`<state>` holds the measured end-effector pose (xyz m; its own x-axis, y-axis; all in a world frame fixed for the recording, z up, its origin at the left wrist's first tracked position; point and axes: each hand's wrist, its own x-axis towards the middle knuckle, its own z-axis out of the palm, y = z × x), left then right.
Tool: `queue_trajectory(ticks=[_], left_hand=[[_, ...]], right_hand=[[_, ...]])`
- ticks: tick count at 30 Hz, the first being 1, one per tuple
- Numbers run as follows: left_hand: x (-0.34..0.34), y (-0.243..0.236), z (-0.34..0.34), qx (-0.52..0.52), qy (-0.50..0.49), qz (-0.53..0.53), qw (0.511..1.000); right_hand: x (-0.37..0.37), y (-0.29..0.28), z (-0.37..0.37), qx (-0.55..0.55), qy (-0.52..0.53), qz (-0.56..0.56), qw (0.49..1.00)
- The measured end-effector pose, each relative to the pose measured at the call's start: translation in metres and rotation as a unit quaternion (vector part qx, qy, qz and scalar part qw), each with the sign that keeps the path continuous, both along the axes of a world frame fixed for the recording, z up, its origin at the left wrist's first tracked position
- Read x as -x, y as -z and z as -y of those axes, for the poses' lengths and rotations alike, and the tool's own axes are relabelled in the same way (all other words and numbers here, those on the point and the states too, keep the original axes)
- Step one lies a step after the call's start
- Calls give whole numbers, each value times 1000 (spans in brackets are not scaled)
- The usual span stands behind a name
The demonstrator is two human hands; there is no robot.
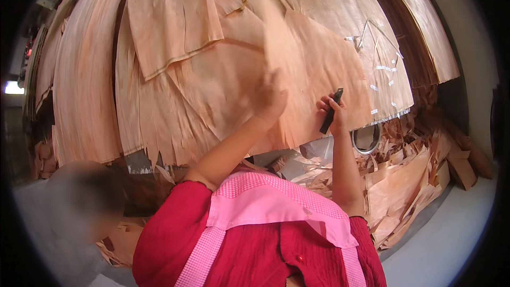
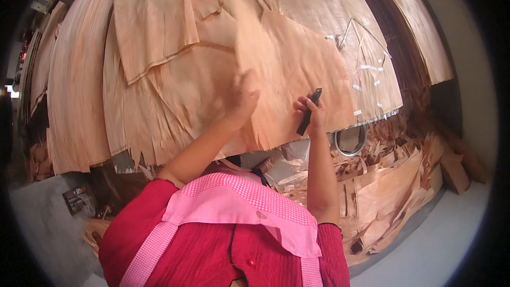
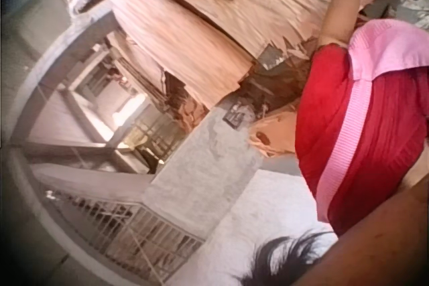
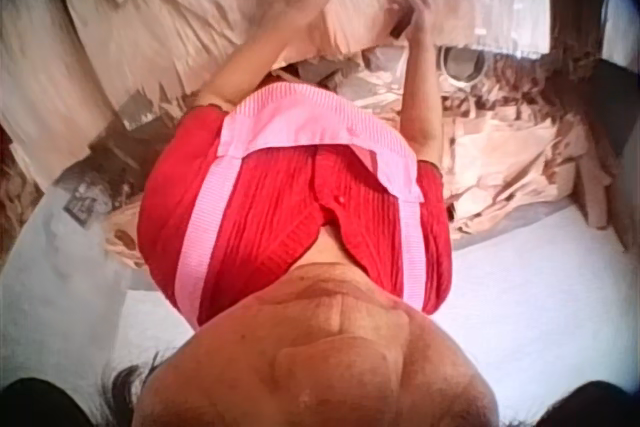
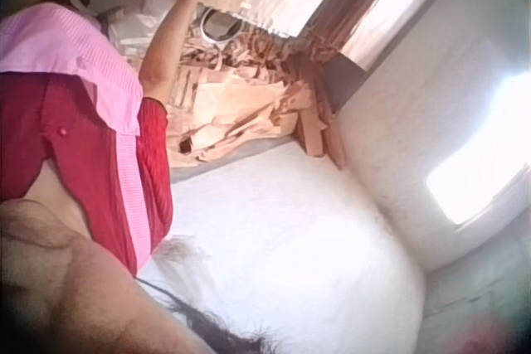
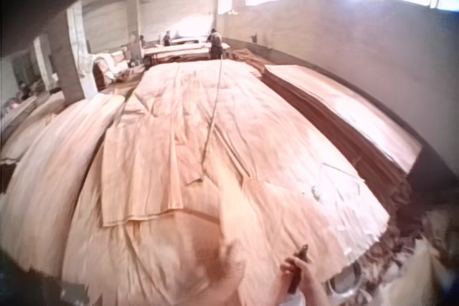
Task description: The person prepares thin sheets of wood veneer by smoothing them with a tool, applying tape to the edges, and cutting them to size.
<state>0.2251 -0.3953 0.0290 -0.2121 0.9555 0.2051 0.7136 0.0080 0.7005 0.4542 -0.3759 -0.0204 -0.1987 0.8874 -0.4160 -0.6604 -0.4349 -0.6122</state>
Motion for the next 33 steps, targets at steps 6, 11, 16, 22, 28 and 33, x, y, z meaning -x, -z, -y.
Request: queue_trajectory(ticks=[6, 11, 16, 22, 28, 33], left_hand=[[0, 10, -82, -140, 200, -148, 958], [53, 59, -176, -5, 233, -21, 972], [69, 75, -175, -184, 256, -274, 909], [65, 85, -186, -138, 279, -148, 939], [66, 84, -183, -153, 275, -198, 929], [62, 82, -180, -151, 262, -199, 932]], right_hand=[[5, -3, -1, -7, 6, -37, 999], [14, -12, 2, 30, 49, 40, 998], [48, -13, -18, -12, 10, 405, 914], [158, -25, -68, -203, -122, 741, 628], [186, -24, -101, -165, -103, 756, 625], [195, -24, -106, -112, -137, 772, 611]])
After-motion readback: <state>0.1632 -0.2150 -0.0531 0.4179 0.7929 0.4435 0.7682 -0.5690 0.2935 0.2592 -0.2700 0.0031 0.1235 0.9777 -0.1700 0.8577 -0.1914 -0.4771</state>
